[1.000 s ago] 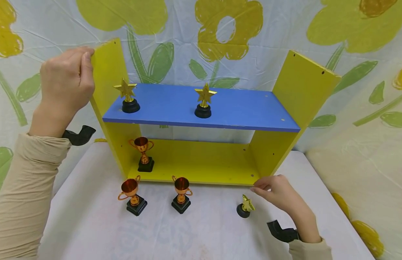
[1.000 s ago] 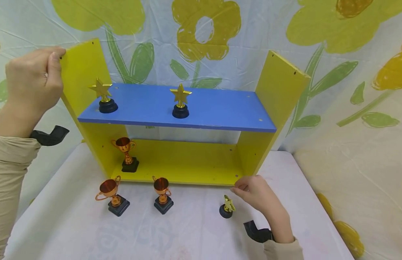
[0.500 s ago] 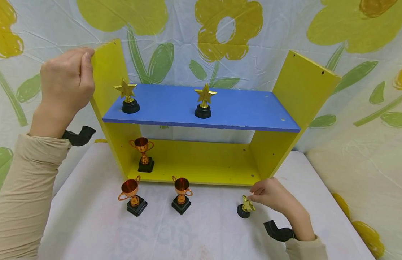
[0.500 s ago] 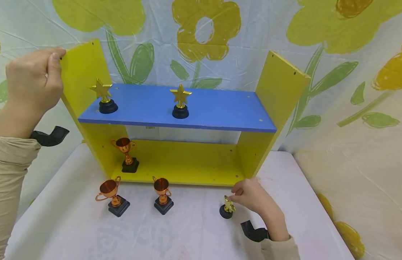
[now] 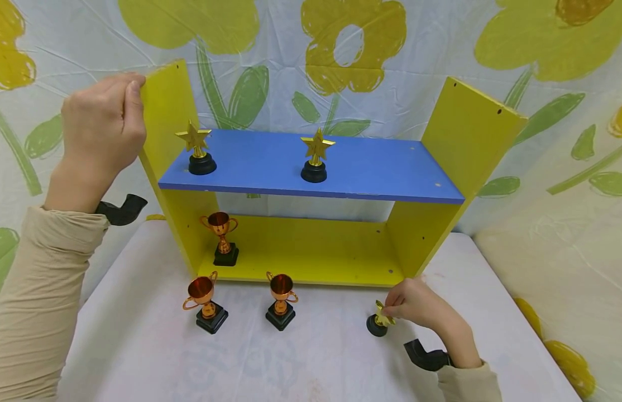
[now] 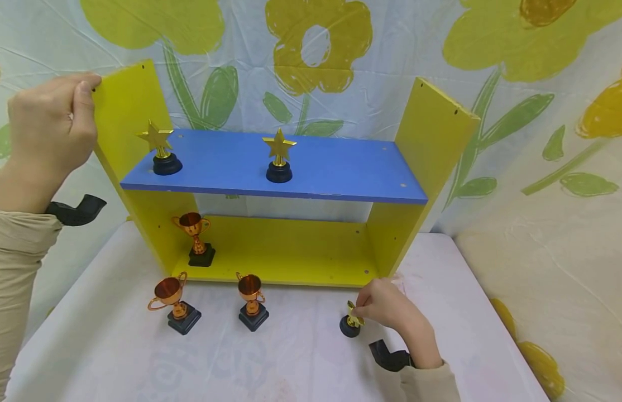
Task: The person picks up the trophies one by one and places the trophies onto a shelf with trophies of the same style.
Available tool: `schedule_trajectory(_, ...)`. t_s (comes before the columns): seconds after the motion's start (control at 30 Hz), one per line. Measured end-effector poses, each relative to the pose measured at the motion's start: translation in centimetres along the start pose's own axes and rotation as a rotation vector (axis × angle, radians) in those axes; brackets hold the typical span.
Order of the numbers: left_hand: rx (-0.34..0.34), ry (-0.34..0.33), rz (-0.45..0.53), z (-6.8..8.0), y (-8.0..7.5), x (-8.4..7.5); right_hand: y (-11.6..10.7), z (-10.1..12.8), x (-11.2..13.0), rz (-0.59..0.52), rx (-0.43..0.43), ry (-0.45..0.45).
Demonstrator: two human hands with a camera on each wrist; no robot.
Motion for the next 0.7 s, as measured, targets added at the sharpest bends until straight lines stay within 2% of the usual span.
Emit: schedule_trajectory(0.7,-0.011,-0.005,0.003,-0.02,-0.04,0.11,0.03,0.06,0.32,0.022,-0.02,-0.028)
Point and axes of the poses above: each hand's wrist, its own z-axis away from the middle knuckle, its own y-axis out of the palm, x = y × z, the point moved 2 cm from there along -z, towards the middle knuckle, and after that the axes turned 8 degrees about y, right-handed, at the moved point
